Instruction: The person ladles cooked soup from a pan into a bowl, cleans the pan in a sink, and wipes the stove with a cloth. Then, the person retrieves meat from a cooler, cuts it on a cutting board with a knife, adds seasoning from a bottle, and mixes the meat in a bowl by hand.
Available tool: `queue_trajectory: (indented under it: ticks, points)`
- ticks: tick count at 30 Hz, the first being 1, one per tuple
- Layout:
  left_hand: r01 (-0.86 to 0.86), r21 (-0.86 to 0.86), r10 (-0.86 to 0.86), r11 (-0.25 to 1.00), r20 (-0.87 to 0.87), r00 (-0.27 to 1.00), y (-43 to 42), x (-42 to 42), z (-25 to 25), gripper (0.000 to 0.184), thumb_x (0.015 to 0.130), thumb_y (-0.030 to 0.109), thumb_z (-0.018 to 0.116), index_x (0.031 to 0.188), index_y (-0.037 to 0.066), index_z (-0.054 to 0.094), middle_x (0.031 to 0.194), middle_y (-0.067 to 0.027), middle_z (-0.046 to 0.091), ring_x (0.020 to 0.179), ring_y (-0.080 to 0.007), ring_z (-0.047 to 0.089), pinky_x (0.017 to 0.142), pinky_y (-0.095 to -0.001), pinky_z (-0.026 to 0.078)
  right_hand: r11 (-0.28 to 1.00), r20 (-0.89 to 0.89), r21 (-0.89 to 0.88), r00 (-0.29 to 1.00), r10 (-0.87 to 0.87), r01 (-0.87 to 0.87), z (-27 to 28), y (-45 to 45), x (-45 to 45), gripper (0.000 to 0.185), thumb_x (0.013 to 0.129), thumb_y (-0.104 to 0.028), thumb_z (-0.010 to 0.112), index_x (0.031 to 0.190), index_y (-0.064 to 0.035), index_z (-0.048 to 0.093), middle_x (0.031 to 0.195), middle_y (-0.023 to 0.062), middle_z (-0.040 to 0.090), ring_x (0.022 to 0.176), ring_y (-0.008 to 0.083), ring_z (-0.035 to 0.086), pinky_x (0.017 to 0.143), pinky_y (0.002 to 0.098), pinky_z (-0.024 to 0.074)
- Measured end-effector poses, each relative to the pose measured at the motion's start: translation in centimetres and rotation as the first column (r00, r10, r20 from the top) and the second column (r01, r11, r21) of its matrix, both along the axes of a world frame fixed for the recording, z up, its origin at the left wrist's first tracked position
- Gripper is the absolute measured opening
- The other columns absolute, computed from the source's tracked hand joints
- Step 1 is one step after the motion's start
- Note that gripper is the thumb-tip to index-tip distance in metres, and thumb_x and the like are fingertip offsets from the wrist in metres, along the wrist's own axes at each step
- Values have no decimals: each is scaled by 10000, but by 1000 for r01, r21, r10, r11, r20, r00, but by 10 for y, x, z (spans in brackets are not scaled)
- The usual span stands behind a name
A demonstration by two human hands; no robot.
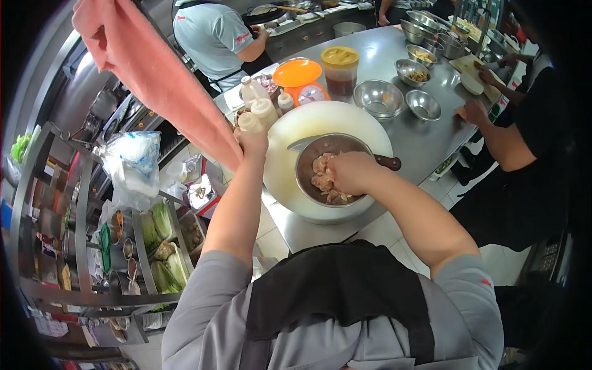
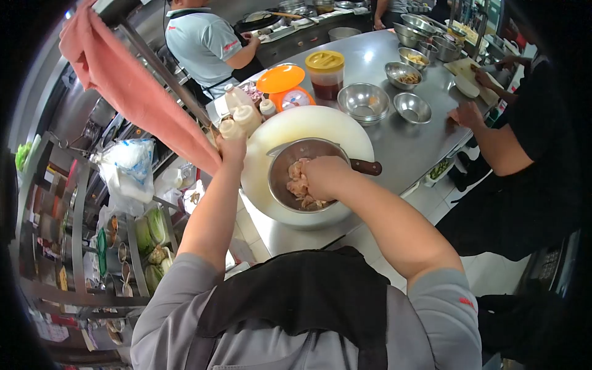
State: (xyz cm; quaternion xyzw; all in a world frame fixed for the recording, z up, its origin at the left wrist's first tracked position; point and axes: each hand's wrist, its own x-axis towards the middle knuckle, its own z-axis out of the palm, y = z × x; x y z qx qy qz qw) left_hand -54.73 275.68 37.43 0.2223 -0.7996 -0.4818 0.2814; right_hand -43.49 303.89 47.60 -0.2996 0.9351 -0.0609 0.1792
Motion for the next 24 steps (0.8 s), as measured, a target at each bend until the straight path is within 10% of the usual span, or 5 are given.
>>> queue_trajectory:
  ticks: [6, 10, 17, 24]
  points:
    - [-106, -136, 123, 985, 124, 985, -7, -14, -8, 620, 736, 202, 763, 1258, -5, 499, 1251, -215, 583, 1193, -388, 564, 1018, -462, 441, 990, -9, -138, 1000, -21, 19, -1, 1, 0, 425, 806, -183, 684, 1206, -73, 597, 1078, 179, 694, 1014, 345, 672, 854, 461, 533]
    - [115, -474, -209, 873, -149, 967, 24, 35, 57, 638, 711, 139, 734, 1296, 18, 509, 1194, -211, 570, 1179, -409, 519, 1023, -479, 418, 983, 2, -182, 1000, -10, 10, 2, 7, -4, 287, 801, -161, 663, 1078, -90, 637, 1045, 180, 640, 961, 361, 646, 824, 459, 515]
    - [195, -955, -504, 225, 58, 862, 39, 87, 108, 660, 670, 75, 714, 1288, 268, 588, 1262, -57, 534, 1263, -278, 456, 1124, -593, 271, 984, 55, -164, 997, -63, 71, 7, 4, -7, 301, 784, -143, 695, 1076, -92, 640, 1096, 148, 629, 1048, 330, 624, 884, 432, 499]
    - [238, -970, -565, 51, 168, 808, 47, 97, 115, 625, 692, 70, 714, 1281, 226, 576, 1286, -64, 535, 1284, -283, 446, 1131, -566, 273, 991, 112, -95, 990, -82, 93, 12, 0, -8, 390, 759, -166, 745, 1123, -93, 627, 1168, 162, 607, 1086, 332, 619, 910, 427, 501]
